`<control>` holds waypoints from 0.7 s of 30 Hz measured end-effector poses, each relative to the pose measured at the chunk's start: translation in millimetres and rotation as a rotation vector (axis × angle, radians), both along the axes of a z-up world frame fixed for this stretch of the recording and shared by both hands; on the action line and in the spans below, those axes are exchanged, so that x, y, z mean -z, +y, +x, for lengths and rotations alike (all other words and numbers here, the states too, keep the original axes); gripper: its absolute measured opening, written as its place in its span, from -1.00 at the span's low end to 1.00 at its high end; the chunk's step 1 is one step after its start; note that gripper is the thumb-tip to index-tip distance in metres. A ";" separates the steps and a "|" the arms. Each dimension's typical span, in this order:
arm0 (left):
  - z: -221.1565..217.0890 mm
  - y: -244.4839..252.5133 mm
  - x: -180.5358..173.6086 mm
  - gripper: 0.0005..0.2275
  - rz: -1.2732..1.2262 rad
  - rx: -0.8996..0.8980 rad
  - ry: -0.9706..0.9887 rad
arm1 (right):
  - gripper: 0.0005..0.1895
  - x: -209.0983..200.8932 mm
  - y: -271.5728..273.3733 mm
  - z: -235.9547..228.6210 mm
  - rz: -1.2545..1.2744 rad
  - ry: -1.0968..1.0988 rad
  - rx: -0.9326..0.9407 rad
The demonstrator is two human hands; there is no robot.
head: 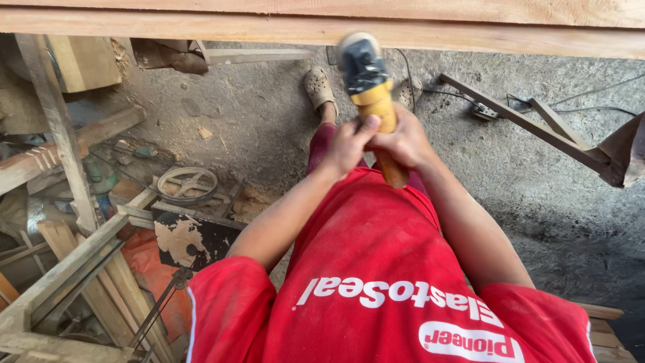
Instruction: The person uses an angle grinder with a sanding disc to smooth the surface of a long wooden plank resting on a workbench. They move the tool back and forth along the length of the wood, occasionally adjusting their grip and position to cover different sections.
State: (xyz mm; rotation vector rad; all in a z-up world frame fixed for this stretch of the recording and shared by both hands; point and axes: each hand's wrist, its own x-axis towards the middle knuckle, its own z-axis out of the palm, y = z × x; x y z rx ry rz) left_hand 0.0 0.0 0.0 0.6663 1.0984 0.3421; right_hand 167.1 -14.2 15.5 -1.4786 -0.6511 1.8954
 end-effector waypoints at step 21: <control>128.8 -12.9 19.3 -0.33 0.239 0.464 0.095 | -0.51 1.9 -68.2 100.5 -0.040 -0.101 0.381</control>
